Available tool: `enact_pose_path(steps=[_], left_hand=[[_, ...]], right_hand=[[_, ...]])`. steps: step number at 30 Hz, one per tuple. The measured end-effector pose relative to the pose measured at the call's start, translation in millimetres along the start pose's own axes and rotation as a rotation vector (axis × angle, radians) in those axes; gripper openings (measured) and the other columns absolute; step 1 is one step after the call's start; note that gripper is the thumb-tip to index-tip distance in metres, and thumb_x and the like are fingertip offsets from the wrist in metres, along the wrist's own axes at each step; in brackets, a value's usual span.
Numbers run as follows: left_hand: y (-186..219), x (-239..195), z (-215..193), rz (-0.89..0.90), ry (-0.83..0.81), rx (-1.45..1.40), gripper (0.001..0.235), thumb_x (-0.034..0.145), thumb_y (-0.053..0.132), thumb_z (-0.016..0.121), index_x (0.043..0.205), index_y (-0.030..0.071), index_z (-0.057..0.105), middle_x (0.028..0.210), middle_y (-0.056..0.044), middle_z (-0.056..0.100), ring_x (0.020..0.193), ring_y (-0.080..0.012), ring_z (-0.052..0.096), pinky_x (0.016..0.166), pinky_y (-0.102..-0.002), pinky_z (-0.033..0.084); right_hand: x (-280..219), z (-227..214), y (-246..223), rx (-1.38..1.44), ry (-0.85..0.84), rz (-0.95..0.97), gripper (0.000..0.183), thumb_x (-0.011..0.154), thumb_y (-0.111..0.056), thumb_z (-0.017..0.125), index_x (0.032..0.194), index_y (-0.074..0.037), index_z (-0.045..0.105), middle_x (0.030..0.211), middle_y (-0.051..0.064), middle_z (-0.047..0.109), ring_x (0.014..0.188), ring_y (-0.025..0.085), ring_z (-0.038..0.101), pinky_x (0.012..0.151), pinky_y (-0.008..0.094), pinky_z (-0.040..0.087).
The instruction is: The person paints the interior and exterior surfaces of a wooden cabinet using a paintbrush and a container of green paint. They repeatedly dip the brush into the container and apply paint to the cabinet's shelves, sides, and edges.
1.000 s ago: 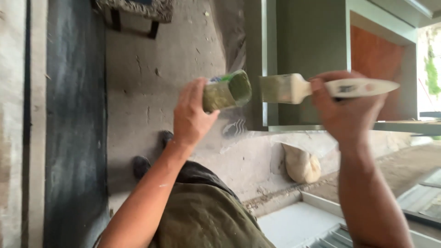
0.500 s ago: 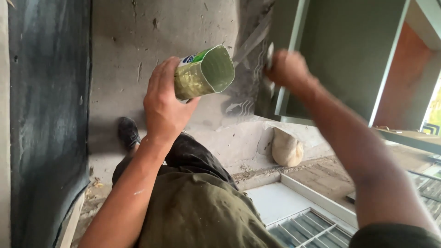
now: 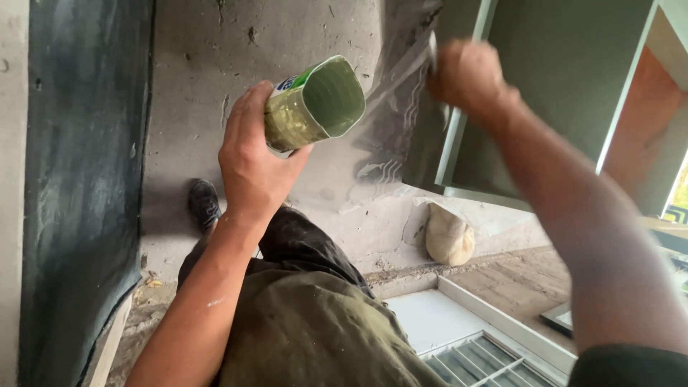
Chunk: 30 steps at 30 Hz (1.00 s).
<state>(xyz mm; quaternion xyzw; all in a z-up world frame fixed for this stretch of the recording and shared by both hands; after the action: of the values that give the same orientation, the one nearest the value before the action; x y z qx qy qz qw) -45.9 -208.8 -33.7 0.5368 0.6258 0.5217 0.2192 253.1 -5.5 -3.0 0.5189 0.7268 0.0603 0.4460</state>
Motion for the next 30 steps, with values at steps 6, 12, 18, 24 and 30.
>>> enact_pose_path(steps=[6, 12, 18, 24, 30], left_hand=[[5, -1, -1, -0.011, 0.016, 0.001, 0.077, 0.073, 0.009, 0.098, 0.134, -0.002, 0.053, 0.134, -0.022, 0.063, 0.126, -0.0381, 0.062, 0.107, -0.047, 0.055], [8, 4, -7, -0.026, 0.0, -0.009, 0.078, 0.071, 0.009, 0.1, 0.131, 0.0, 0.052, 0.124, -0.019, 0.063, 0.115, -0.0361, 0.063, 0.092, -0.044, 0.059], [10, 5, 9, -0.04, 0.025, 0.012, 0.078, 0.071, 0.011, 0.098, 0.134, 0.0, 0.053, 0.131, -0.019, 0.064, 0.124, -0.0367, 0.063, 0.105, -0.045, 0.053], [11, 7, 9, -0.005, -0.009, -0.021, 0.083, 0.068, 0.01, 0.102, 0.134, -0.003, 0.052, 0.131, -0.022, 0.064, 0.123, -0.0379, 0.063, 0.104, -0.046, 0.056], [23, 6, 12, 0.051, -0.022, -0.074, 0.077, 0.072, 0.009, 0.1, 0.131, -0.006, 0.053, 0.129, -0.024, 0.063, 0.121, -0.04, 0.063, 0.107, -0.047, 0.054]], right_hand=[[-43, 2, -41, -0.038, -0.068, -0.093, 0.036, 0.104, -0.042, 0.058, 0.082, -0.017, 0.071, 0.069, -0.002, 0.059, 0.058, 0.012, 0.054, 0.052, 0.028, 0.048], [-45, 6, 0, -0.028, -0.077, -0.056, 0.037, 0.102, -0.044, 0.054, 0.084, -0.017, 0.071, 0.073, 0.0, 0.068, 0.065, 0.018, 0.068, 0.057, 0.034, 0.055], [-73, -20, -29, 0.344, -0.144, -0.055, 0.027, 0.099, -0.032, 0.067, 0.087, -0.009, 0.074, 0.077, 0.008, 0.071, 0.068, 0.021, 0.066, 0.062, 0.036, 0.057], [-96, -10, -6, 0.234, 0.02, -0.112, 0.033, 0.095, -0.023, 0.056, 0.071, -0.003, 0.067, 0.062, 0.012, 0.066, 0.054, 0.03, 0.065, 0.05, 0.043, 0.052], [-148, -18, -12, 0.556, -0.214, 0.061, 0.024, 0.106, -0.012, 0.053, 0.094, 0.0, 0.071, 0.07, 0.009, 0.074, 0.05, 0.014, 0.068, 0.038, 0.022, 0.056]])
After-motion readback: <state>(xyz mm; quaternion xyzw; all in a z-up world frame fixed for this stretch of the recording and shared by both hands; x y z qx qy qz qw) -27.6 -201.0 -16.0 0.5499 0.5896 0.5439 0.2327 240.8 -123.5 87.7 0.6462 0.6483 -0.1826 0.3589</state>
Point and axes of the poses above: each hand's wrist, its own x-axis towards the middle knuckle, its own z-axis out of the palm, y = z × x, the point moved 2 cm from there along x, towards the middle knuckle
